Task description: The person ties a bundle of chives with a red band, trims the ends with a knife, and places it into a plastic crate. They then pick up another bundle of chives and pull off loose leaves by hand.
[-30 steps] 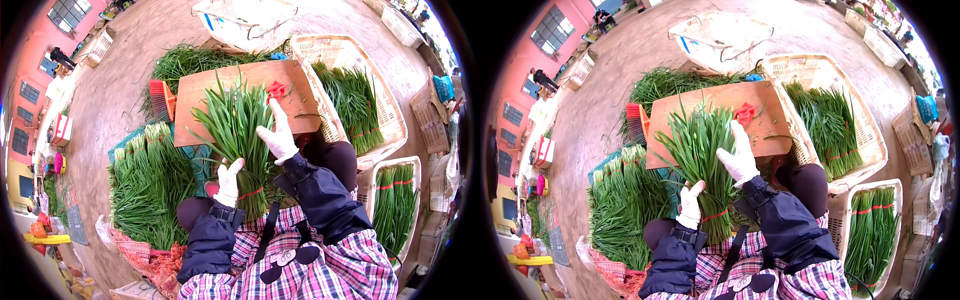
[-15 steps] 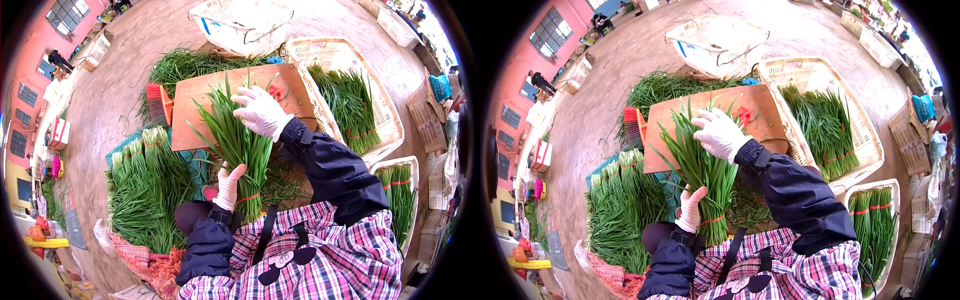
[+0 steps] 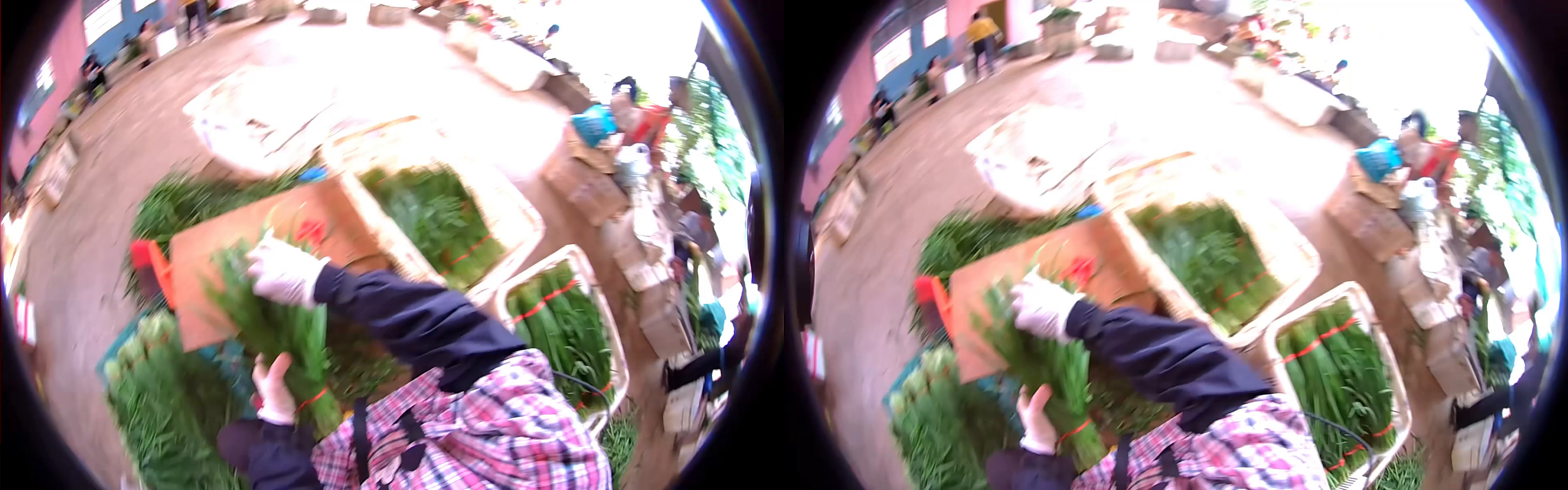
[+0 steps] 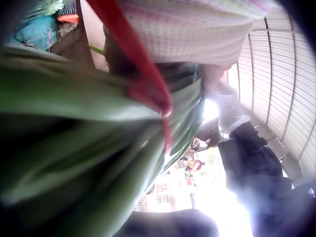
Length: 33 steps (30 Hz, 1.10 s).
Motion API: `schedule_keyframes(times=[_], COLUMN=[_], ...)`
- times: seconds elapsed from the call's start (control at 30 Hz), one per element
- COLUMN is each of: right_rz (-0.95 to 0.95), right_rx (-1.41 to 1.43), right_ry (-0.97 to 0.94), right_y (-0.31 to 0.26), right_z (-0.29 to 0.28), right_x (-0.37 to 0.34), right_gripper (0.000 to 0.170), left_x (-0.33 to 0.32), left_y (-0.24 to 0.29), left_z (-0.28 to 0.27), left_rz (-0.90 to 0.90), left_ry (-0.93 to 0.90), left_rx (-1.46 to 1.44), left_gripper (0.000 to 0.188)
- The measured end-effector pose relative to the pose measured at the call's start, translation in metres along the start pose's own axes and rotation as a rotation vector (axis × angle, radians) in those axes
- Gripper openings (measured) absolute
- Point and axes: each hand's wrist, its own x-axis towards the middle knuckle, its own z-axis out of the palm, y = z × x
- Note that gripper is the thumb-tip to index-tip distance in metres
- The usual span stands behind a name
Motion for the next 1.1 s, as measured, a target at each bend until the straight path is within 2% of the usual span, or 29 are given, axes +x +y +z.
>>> schedule_keyframes(times=[0.13,0.27,0.37,0.4,0.5,0.57,0.6,0.63,0.67,0.7,0.73,0.77,0.83,0.87,0.9,0.97,1.0,1.03,1.1], right_rz=[-0.013,0.024,0.193,0.319,0.712,0.922,1.005,0.970,1.109,1.194,1.191,1.374,1.441,1.457,1.409,1.239,1.256,1.287,1.230], right_rx=[-0.019,0.016,0.182,0.257,0.948,1.361,1.432,1.447,1.489,1.286,1.201,1.225,1.257,1.399,1.445,1.546,1.407,1.605,1.374], right_ry=[-0.050,-0.106,-0.046,0.056,0.570,0.746,0.767,0.718,0.729,0.662,0.584,0.473,0.436,0.402,0.430,0.572,0.533,0.597,0.595], right_y=[-0.003,-0.014,-0.020,-0.026,-0.027,-0.034,-0.042,-0.042,-0.055,-0.062,-0.067,-0.082,-0.108,-0.118,-0.126,-0.133,-0.132,-0.136,-0.135], right_z=[0.003,-0.006,0.001,0.000,0.013,-0.011,-0.028,-0.021,-0.025,-0.003,0.028,0.022,0.044,0.050,0.058,0.074,0.071,0.063,0.079], right_x=[-0.005,-0.012,-0.020,-0.024,-0.028,-0.046,-0.054,-0.078,-0.088,-0.109,-0.140,-0.143,-0.141,-0.134,-0.123,-0.097,-0.080,-0.069,-0.061], right_gripper=[0.006,0.008,0.012,0.010,0.005,0.004,0.010,0.015,0.019,0.021,0.028,0.050,0.077,0.095,0.102,0.106,0.107,0.105,0.101], left_x=[0.001,-0.001,-0.003,-0.003,-0.003,-0.002,0.000,0.004,0.004,0.004,0.002,0.000,0.005,0.006,0.006,0.006,0.002,0.002,0.002], left_y=[-0.005,-0.001,0.001,0.001,0.001,0.009,0.009,0.007,0.006,0.005,0.009,0.010,-0.002,-0.006,-0.006,-0.010,-0.003,-0.002,-0.003], left_z=[-0.002,0.000,0.001,0.001,0.003,0.005,-0.001,-0.009,-0.016,-0.018,-0.013,-0.008,-0.016,-0.022,-0.020,-0.024,-0.014,-0.012,-0.009], left_rz=[0.028,0.006,-0.004,0.012,0.050,0.066,0.074,0.082,0.078,0.075,0.094,0.108,0.102,0.069,0.031,0.003,-0.015,-0.022,0.000], left_ry=[-0.041,-0.042,-0.052,-0.044,-0.038,-0.005,0.015,0.042,0.110,0.166,0.226,0.269,0.205,0.181,0.161,0.127,0.119,0.093,0.114], left_rx=[-0.097,-0.090,-0.094,-0.096,-0.088,-0.042,0.005,0.056,0.113,0.168,0.184,0.201,0.128,0.015,-0.051,-0.038,-0.071,-0.095,-0.054], left_gripper=[0.043,0.049,0.049,0.049,0.047,0.043,0.044,0.044,0.043,0.042,0.038,0.035,0.029,0.028,0.027,0.031,0.035,0.038,0.031])
